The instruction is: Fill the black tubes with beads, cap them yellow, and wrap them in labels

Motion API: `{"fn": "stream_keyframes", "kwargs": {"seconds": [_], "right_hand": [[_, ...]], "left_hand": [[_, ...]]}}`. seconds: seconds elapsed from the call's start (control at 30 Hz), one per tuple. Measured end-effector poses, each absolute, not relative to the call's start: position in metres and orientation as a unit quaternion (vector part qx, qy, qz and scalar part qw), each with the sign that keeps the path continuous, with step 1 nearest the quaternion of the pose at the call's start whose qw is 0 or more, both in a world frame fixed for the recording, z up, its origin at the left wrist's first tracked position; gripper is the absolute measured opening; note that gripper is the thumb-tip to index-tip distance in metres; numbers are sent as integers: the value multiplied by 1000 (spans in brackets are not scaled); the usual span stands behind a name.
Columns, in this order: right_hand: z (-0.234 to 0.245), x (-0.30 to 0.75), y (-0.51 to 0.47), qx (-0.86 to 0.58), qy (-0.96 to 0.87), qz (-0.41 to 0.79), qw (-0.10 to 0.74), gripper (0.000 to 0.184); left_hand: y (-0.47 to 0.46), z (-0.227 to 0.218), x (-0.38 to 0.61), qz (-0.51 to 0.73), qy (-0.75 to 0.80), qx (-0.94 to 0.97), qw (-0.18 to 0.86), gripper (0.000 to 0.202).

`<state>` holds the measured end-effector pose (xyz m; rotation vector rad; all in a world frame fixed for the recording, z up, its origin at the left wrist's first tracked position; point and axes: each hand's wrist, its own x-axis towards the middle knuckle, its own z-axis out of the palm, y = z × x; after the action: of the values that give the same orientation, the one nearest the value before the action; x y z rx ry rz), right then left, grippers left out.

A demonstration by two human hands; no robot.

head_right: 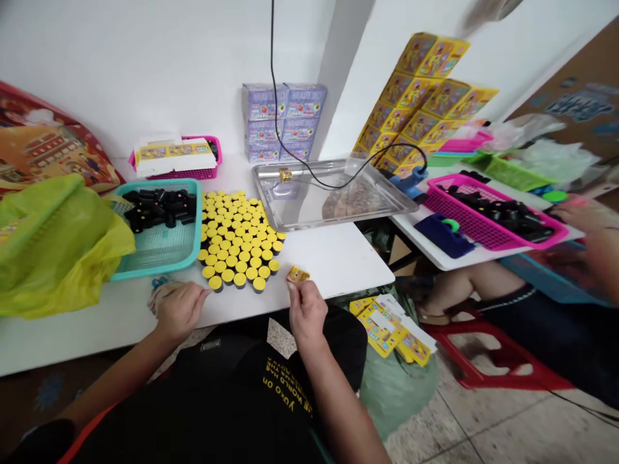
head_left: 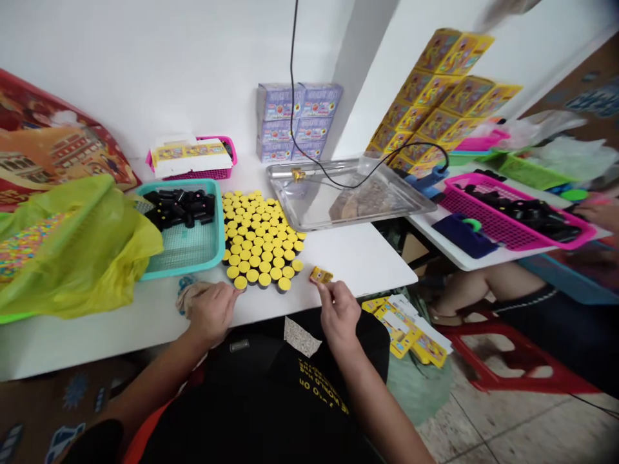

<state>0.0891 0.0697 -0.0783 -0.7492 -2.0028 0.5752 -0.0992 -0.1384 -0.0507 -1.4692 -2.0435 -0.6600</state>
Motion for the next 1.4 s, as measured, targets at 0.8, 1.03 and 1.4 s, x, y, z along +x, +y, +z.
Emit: {"fn": "stream_keyframes", "kwargs": {"seconds": [0.8,1.03,1.4], "right_hand": [[-171,208,33,-562,-606,398,398,47],[-180,208,15,-511,-739,238,369,42],[-174,128,16,-318,-898,195,232,46]], "left_hand": [[-160,-84,-145,-95,-835,-496,220,38],[-164,-87,-151,-138,-793,-534,259,29],[-153,-86,-137,-230,-761,-564,223,42]]}}
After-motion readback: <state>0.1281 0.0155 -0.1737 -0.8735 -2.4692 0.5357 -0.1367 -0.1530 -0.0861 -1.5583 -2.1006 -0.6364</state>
